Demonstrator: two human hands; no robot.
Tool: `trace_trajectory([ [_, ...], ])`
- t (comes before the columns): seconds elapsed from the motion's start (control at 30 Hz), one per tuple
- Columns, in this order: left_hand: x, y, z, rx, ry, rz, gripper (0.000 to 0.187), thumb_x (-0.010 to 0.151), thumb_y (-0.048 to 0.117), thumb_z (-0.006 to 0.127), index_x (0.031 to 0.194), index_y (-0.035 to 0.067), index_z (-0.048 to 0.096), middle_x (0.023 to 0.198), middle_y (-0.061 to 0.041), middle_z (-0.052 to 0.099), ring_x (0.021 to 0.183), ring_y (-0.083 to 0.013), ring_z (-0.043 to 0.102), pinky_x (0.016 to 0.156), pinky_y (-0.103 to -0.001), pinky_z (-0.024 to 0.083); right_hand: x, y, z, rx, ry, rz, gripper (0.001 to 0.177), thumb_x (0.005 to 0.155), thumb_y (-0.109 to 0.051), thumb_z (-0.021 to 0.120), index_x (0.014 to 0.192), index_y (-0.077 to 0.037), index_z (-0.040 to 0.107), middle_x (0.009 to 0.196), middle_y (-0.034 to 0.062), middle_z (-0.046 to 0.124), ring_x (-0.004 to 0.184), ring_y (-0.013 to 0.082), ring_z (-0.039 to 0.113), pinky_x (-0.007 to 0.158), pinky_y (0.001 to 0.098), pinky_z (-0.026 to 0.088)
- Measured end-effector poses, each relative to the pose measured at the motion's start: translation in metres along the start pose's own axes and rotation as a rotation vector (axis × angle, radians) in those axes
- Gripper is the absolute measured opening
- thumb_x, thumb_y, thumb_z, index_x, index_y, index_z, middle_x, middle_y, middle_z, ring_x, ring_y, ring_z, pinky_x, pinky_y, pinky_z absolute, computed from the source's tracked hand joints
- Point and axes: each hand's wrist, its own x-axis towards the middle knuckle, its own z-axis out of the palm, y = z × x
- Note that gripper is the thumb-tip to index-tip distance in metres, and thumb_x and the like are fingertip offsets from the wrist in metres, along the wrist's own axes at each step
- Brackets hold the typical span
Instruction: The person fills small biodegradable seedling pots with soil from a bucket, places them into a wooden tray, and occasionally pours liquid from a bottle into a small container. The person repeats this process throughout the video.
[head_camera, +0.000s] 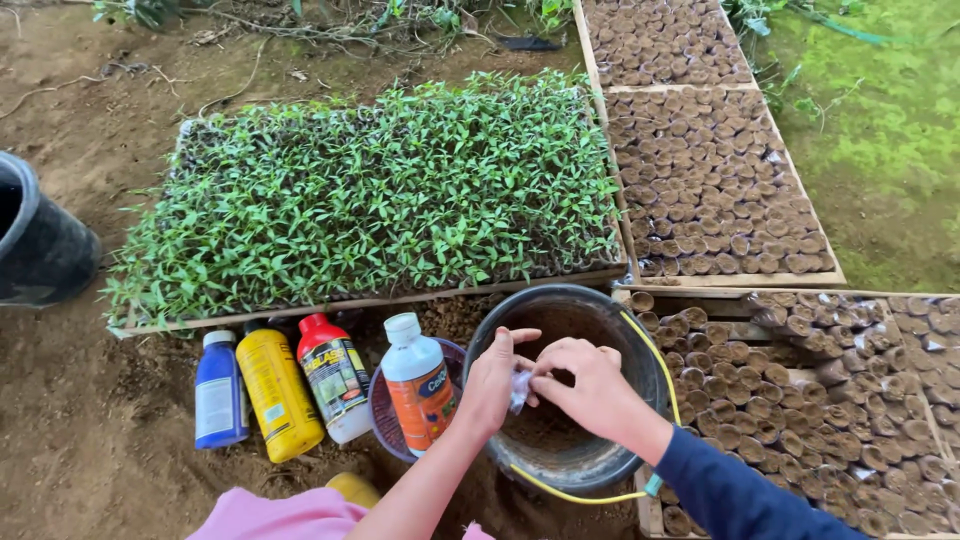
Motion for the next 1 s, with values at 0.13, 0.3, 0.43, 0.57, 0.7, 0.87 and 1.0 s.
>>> trace_trajectory([
  [0.13, 0.008, -0.032, -0.029, 0.080, 0.083, 0.117, 0.064, 0.109, 0.052, 0.031, 0.115, 0.009, 0.078, 0.075, -0.014, 0.076, 0.049, -0.0189, 0.070, 0.044, -0.024, 0.056, 0.007, 0.020, 0.012, 0.086, 0.125, -0.022, 0.005, 0.081, -0.034, 0.082, 0.084, -0.030, 0.081, 0.101, -0.0179, 0.079, 0.109, 0.0060, 0.072, 0.096, 0.0260, 0.048],
  [0.3, -0.016, -0.012, -0.040, 0.116, 0.058, 0.032, 0.041, 0.100, 0.032, 0.049, 0.111, 0.007, 0.080, 0.086, -0.011, 0.081, 0.051, -0.0124, 0.067, 0.046, -0.018, 0.042, 0.007, 0.024, 0.016, 0.287, 0.241, 0.050, 0.011, 0.086, -0.026, 0.080, 0.095, -0.021, 0.083, 0.105, -0.0043, 0.080, 0.106, 0.0118, 0.073, 0.100, 0.0335, 0.052],
  [0.43, -0.030, -0.003, -0.039, 0.151, 0.041, 0.052, 0.033, 0.096, 0.027, 0.058, 0.113, 0.010, 0.080, 0.094, -0.009, 0.082, 0.052, -0.0107, 0.068, 0.052, -0.019, 0.049, 0.007, 0.023, 0.028, 0.330, 0.290, 0.077, 0.013, 0.088, -0.023, 0.078, 0.099, -0.019, 0.084, 0.103, -0.0017, 0.080, 0.106, 0.0139, 0.073, 0.100, 0.0355, 0.052],
  [0.57, -0.040, 0.017, -0.034, 0.308, 0.185, 0.067, 0.037, 0.079, 0.033, 0.082, 0.113, 0.017, 0.080, 0.103, -0.001, 0.079, 0.060, -0.0078, 0.065, 0.058, -0.023, 0.056, 0.004, 0.011, 0.037, 0.183, 0.424, 0.095, 0.008, 0.086, -0.031, 0.080, 0.093, -0.030, 0.083, 0.102, -0.0147, 0.078, 0.106, 0.0078, 0.073, 0.098, 0.0275, 0.052],
  [0.7, -0.026, 0.001, -0.041, 0.284, 0.263, 0.141, 0.019, 0.089, 0.022, 0.077, 0.101, 0.011, 0.084, 0.081, -0.003, 0.080, 0.052, -0.0095, 0.065, 0.054, -0.023, 0.052, 0.000, -0.007, 0.042, 0.234, 0.480, 0.083, 0.010, 0.083, -0.027, 0.082, 0.094, -0.026, 0.084, 0.104, -0.0114, 0.080, 0.108, 0.0097, 0.072, 0.099, 0.0296, 0.054],
  [0.87, -0.023, -0.009, -0.045, 0.234, 0.243, 0.161, 0.015, 0.088, 0.021, 0.080, 0.098, 0.011, 0.085, 0.071, -0.005, 0.075, 0.050, -0.0099, 0.064, 0.052, -0.022, 0.052, -0.004, -0.008, 0.055, 0.779, 0.444, 0.187, 0.020, 0.095, -0.016, 0.070, 0.112, -0.010, 0.080, 0.101, 0.0061, 0.079, 0.105, 0.0134, 0.068, 0.106, 0.0377, 0.050],
  [1.0, -0.026, -0.005, -0.040, 0.277, 0.221, 0.204, 0.013, 0.093, 0.018, 0.075, 0.097, 0.009, 0.084, 0.061, -0.005, 0.070, 0.049, -0.0097, 0.063, 0.053, -0.021, 0.051, -0.008, -0.012, 0.058, 0.908, 0.389, 0.239, 0.023, 0.099, -0.027, 0.069, 0.109, -0.011, 0.082, 0.101, 0.0063, 0.079, 0.107, 0.0144, 0.068, 0.111, 0.0409, 0.044],
])
